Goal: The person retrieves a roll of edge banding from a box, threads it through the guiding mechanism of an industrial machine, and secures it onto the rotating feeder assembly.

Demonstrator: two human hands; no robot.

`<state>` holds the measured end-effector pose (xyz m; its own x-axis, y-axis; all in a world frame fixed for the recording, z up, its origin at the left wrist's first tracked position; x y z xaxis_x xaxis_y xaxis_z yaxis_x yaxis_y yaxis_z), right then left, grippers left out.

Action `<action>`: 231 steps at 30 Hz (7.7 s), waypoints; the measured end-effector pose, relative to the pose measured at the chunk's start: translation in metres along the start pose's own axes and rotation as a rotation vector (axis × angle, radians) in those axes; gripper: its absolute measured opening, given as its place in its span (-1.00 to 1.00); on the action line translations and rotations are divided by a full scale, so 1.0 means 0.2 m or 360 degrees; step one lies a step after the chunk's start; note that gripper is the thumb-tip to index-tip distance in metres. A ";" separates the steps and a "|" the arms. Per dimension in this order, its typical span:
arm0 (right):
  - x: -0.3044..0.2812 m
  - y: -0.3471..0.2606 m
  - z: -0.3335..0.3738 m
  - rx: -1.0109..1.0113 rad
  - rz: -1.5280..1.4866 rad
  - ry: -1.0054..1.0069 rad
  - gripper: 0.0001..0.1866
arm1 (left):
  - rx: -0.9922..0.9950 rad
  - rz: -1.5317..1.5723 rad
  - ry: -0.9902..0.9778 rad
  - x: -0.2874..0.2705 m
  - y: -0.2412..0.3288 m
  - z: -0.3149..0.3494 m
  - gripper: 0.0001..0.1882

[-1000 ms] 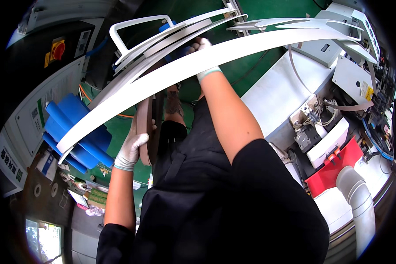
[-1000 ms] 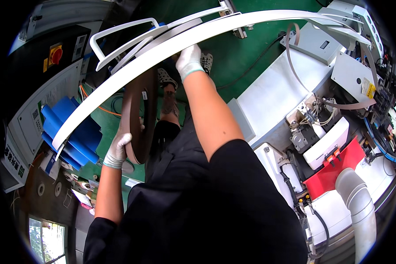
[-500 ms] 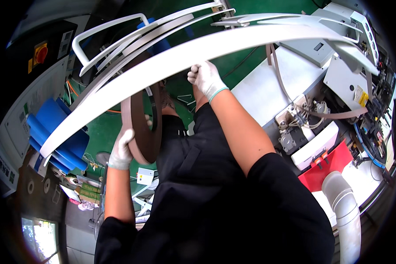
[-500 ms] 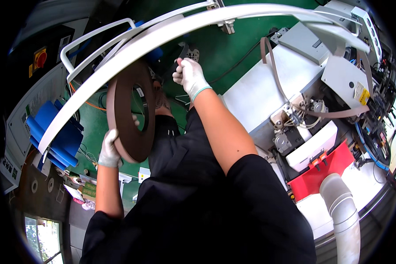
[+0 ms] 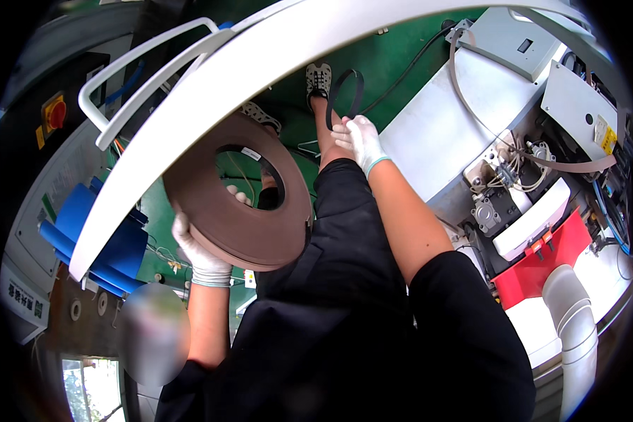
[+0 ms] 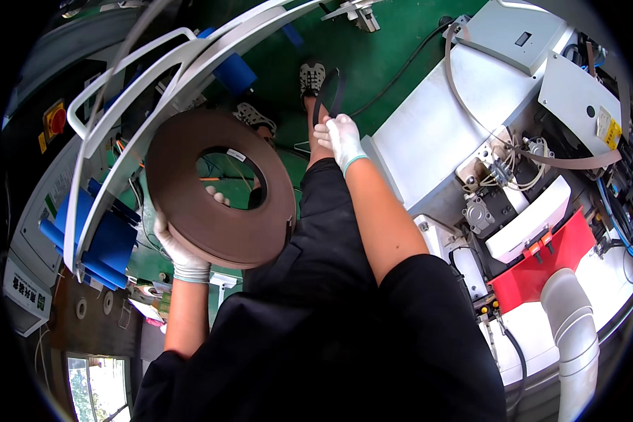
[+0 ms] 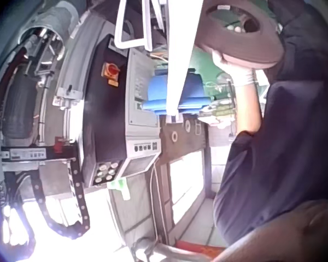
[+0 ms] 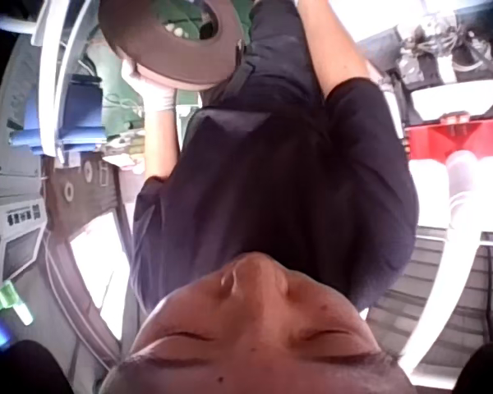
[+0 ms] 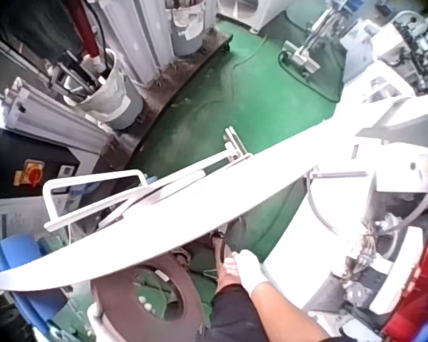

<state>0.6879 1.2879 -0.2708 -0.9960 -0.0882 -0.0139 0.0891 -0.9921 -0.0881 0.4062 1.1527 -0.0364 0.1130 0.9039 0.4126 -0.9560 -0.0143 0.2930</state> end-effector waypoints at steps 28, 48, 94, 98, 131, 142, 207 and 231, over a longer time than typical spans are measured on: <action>0.15 -0.39 0.19 0.0171 -0.0189 -0.0184 -0.66 | 0.0473 0.0276 0.0864 -0.11 -0.01 -0.32 -0.19; 0.61 -0.95 0.06 0.0044 -0.0574 -0.0158 -0.57 | 0.0514 0.0572 0.0814 0.02 -0.12 -0.69 -0.26; 0.83 -0.53 -0.09 -0.0020 -0.0618 -0.0443 -0.62 | 0.0314 0.1001 0.0082 0.33 -0.10 -0.96 -0.41; 0.50 -0.54 0.10 -0.0324 -0.0124 -0.0090 -0.74 | 0.0302 0.0929 0.0155 0.32 -0.11 -0.98 -0.43; 0.37 -1.49 1.33 -0.0516 -0.0747 -0.0980 -0.76 | 0.0334 -0.0452 -0.0366 0.32 0.01 -0.13 -0.34; 0.63 -1.04 1.33 -0.0607 -0.0514 -0.0696 -0.63 | 0.0592 -0.0630 -0.0735 0.59 0.16 0.15 -0.61; 0.49 0.34 0.57 -0.0101 0.0904 -0.0095 -0.71 | 0.0548 -0.0254 0.0736 -0.80 0.14 -0.76 -0.67; 0.43 0.44 0.59 0.0123 0.0854 -0.0004 -0.74 | 0.0608 -0.0755 0.0681 -0.98 0.16 -0.79 -0.63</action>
<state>0.6093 1.1830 -0.1622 -0.8108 -0.5843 -0.0345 0.5846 -0.8113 0.0044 0.3104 1.0422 -0.2455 0.3004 0.9363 -0.1821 -0.6610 0.3419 0.6680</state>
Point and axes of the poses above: each hand's wrist, its own z-axis away from the middle knuckle, its own x-axis out of the palm, y = z × x, the point moved 6 cm from there along -z, towards the middle knuckle, and after that the axes turned 6 degrees about x, right-handed, at the moved point
